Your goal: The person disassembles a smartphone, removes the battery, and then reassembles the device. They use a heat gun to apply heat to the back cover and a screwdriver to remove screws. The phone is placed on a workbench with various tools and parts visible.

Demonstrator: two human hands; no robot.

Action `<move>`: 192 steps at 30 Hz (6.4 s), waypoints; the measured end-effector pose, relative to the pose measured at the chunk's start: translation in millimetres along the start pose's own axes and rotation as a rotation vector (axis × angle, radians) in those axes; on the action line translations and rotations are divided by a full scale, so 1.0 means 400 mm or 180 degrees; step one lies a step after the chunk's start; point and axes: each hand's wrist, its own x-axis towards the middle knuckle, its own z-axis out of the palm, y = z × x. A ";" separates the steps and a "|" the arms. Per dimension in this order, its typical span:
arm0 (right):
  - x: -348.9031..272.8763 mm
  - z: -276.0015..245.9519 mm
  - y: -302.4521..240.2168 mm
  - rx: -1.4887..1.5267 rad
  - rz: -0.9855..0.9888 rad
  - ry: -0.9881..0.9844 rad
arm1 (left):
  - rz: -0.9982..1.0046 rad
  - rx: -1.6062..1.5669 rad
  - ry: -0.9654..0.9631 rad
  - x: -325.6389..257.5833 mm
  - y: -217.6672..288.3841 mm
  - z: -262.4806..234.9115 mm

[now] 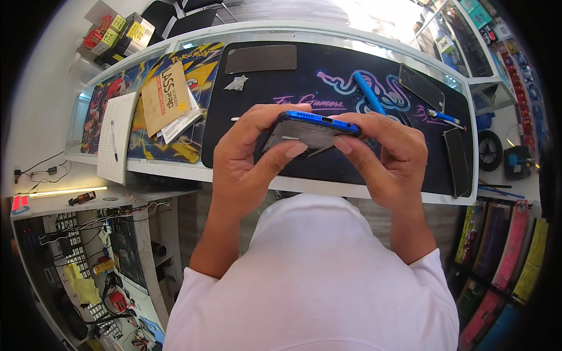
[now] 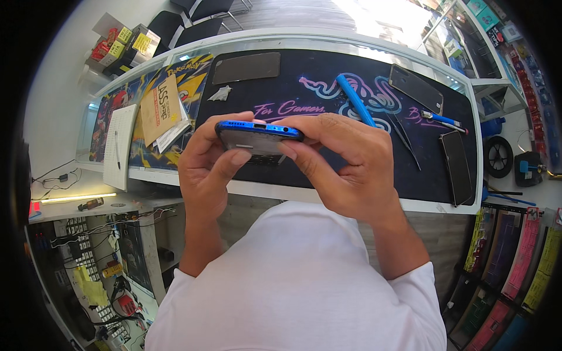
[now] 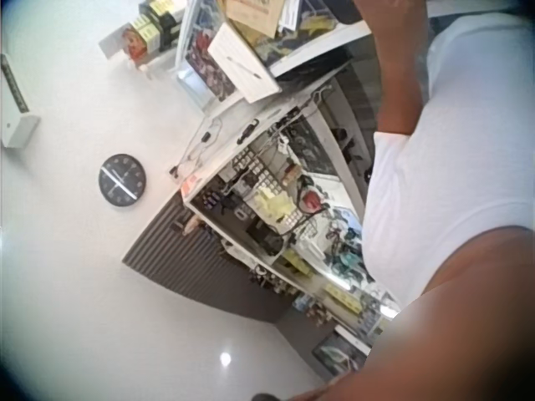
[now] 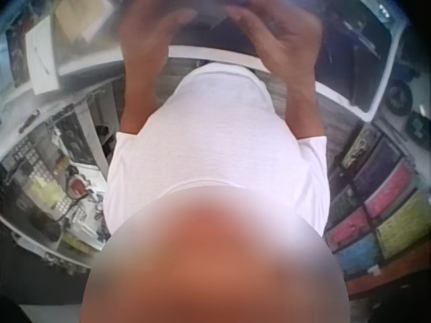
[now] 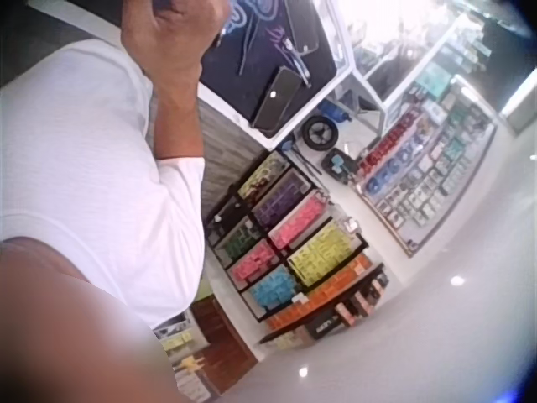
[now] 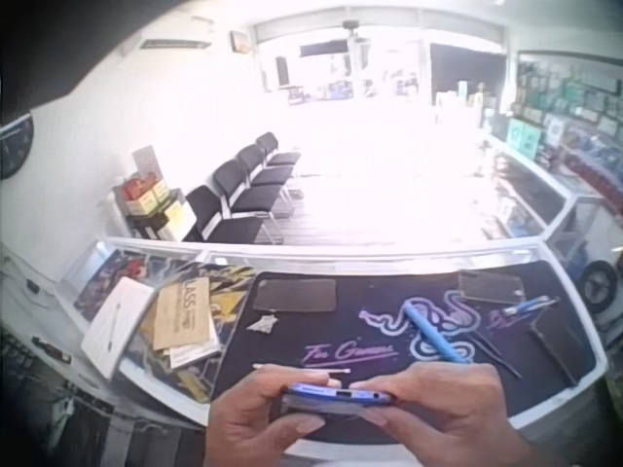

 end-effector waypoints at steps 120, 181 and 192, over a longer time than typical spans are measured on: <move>-0.090 0.129 0.095 0.1227 0.0557 0.0565 | -0.0642 -0.0364 0.0841 0.102 -0.118 0.163; -0.066 -0.028 0.074 0.3772 0.2859 0.0157 | 0.2366 0.2157 -0.0967 0.166 0.009 -0.016; -0.062 -0.041 0.033 0.3486 0.3003 0.0038 | 0.2340 0.2252 -0.1349 0.182 0.026 -0.025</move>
